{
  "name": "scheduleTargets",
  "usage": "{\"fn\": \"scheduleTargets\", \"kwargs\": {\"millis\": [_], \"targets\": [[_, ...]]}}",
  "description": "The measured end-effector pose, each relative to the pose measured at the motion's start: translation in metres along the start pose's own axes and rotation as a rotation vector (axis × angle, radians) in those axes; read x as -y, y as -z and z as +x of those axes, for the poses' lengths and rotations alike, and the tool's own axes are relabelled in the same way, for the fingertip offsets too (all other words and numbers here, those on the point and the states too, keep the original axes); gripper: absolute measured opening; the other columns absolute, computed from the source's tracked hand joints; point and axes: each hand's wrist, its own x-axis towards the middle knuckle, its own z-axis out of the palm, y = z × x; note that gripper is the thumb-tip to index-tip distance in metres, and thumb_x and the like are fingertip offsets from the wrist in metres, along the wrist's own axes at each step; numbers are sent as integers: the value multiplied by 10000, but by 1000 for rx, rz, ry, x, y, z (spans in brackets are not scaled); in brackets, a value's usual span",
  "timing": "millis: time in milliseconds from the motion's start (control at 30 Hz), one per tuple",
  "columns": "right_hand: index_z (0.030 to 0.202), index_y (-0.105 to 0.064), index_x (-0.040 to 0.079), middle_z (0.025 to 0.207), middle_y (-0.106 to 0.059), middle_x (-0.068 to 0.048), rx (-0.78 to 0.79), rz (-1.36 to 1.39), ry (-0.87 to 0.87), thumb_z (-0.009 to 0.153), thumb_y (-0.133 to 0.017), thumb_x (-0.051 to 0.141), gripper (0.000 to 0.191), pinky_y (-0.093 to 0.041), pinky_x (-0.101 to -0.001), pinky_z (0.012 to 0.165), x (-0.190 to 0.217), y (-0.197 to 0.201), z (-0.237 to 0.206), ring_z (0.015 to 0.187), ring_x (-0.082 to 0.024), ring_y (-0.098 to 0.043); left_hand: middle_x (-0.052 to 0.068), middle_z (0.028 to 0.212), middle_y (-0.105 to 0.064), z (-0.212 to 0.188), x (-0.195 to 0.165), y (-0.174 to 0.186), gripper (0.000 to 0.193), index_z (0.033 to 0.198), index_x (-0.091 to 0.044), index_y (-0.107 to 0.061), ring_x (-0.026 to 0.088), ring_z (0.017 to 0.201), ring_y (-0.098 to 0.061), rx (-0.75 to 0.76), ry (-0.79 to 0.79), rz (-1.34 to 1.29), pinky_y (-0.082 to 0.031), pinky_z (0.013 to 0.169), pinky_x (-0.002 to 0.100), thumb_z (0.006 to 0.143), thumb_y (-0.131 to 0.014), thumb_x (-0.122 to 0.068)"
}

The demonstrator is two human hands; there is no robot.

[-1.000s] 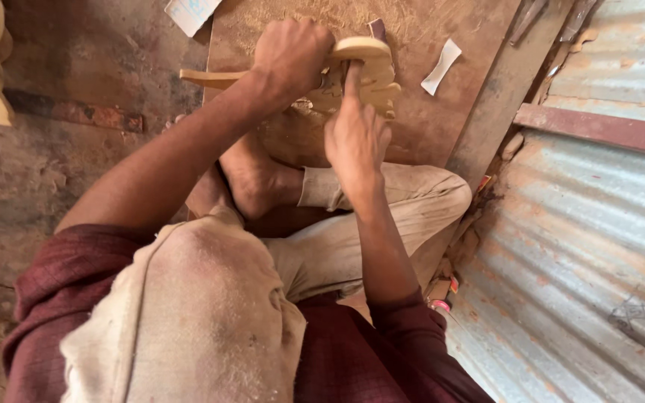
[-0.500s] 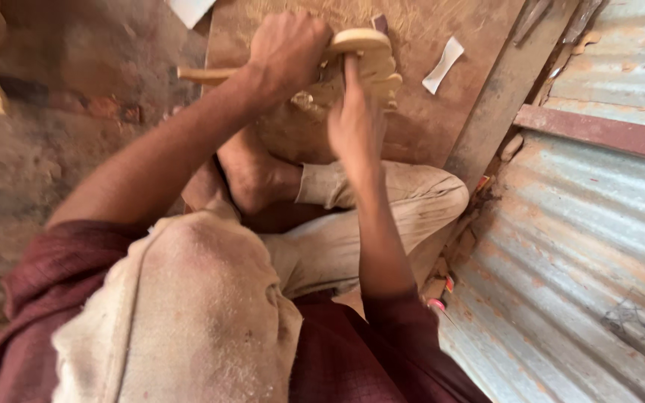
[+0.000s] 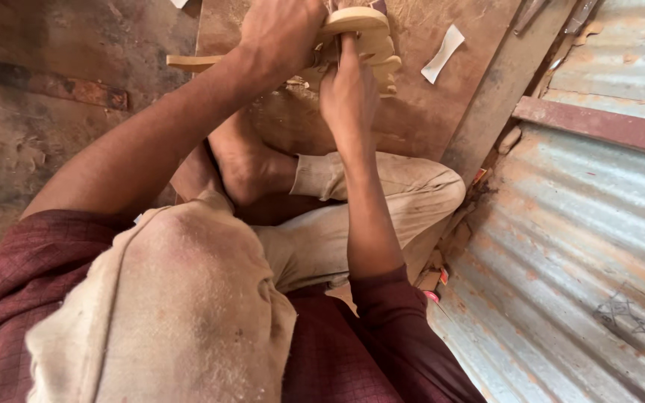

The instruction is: The person carves a decorative wooden piece using a chisel and mallet while seated on the floor. They hold the wood steady with their feet and hands, striking the chisel to shape the ornate design.

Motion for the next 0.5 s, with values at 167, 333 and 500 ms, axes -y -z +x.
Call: {"fn": "scheduleTargets", "kwargs": {"millis": [167, 333, 500], "targets": [[1577, -352, 115, 815, -718, -186, -13, -352, -78, 845, -651, 52, 794, -551, -506, 674, 5, 4, -7, 732, -344, -717, 210, 762, -719, 5, 0, -3, 297, 887, -3, -777, 361, 682, -717, 75, 49, 46, -560, 598, 455, 737, -899, -228], [1562, -396, 55, 842, -699, -182, -51, -349, 96, 850, -660, -6, 763, -536, -466, 554, -15, 2, -5, 642, -300, -686, 185, 793, -735, 5, -2, -4, 223, 936, -56, -794, 301, 691, -729, 10, 10, 125, -568, 566, 432, 728, -857, -105], [1517, -446, 86, 881, -703, -205, -52, -322, 136, 898, -683, 30, 666, -537, -515, 672, -27, -1, 1, 762, -360, -687, 184, 789, -732, 2, -3, -2, 254, 906, -65, -802, 313, 745, -723, -26, -74, 90, -564, 638, 441, 718, -890, -212]]}}
